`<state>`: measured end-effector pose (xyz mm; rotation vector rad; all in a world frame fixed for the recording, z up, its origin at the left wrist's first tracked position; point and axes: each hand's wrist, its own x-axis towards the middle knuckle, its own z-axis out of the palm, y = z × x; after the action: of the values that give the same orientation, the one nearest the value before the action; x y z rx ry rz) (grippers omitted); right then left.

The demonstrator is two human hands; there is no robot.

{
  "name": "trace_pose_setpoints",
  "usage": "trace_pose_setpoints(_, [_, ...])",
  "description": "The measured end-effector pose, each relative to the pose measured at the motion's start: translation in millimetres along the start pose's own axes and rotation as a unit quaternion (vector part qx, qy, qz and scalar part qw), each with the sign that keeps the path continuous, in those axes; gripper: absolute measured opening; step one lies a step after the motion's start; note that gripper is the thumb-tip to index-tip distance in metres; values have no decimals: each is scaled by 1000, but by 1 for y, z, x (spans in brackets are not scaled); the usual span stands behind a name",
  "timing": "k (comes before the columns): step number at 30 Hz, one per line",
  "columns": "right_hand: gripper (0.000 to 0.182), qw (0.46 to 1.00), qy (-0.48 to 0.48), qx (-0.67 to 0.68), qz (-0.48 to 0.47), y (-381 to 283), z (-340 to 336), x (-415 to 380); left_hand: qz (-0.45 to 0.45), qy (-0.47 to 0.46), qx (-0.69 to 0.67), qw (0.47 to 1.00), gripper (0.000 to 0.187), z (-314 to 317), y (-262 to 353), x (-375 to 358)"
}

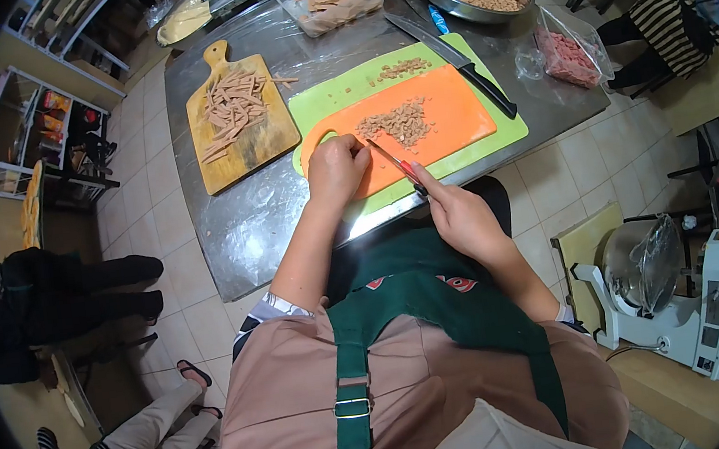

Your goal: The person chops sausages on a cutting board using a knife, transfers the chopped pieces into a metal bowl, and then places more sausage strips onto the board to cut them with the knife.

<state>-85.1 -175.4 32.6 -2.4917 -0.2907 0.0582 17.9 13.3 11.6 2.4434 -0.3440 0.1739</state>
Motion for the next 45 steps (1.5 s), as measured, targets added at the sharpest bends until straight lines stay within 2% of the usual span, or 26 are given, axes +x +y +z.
trace_pose_setpoints(2, [56,1000,-3,-2,1,-1,1,1,-40,-24,-14,999,18,-1,2,1])
trace_pose_setpoints(6, [57,999,-26,-30,20,-3,4,6,-47,-25,-21,998,19,1,0,0])
trace_pose_setpoints(14, [57,997,-50,-40,39,-8,-4,-6,-23,57,-19,998,24,14,-3,-6])
trace_pose_setpoints(17, [58,997,-57,-34,46,-5,-10,-14,-32,47,-14,998,22,11,-1,-8])
trace_pose_setpoints(25, [58,1000,8,-4,1,-4,-2,-4,-18,20,-25,999,19,4,-5,-9])
trace_pose_setpoints(31, [59,999,-19,-35,16,-4,14,5,-29,19,-26,999,17,5,-3,-6])
trace_pose_setpoints(35, [58,999,-29,-35,19,-8,2,-3,-36,12,-52,998,18,4,-3,-8])
trace_pose_setpoints(41, [57,997,-56,-22,42,-5,-13,-12,-2,48,-46,998,19,9,-8,-11])
trace_pose_setpoints(45, [56,1000,-13,-8,19,-8,-7,-5,17,67,-35,997,18,11,-8,-13])
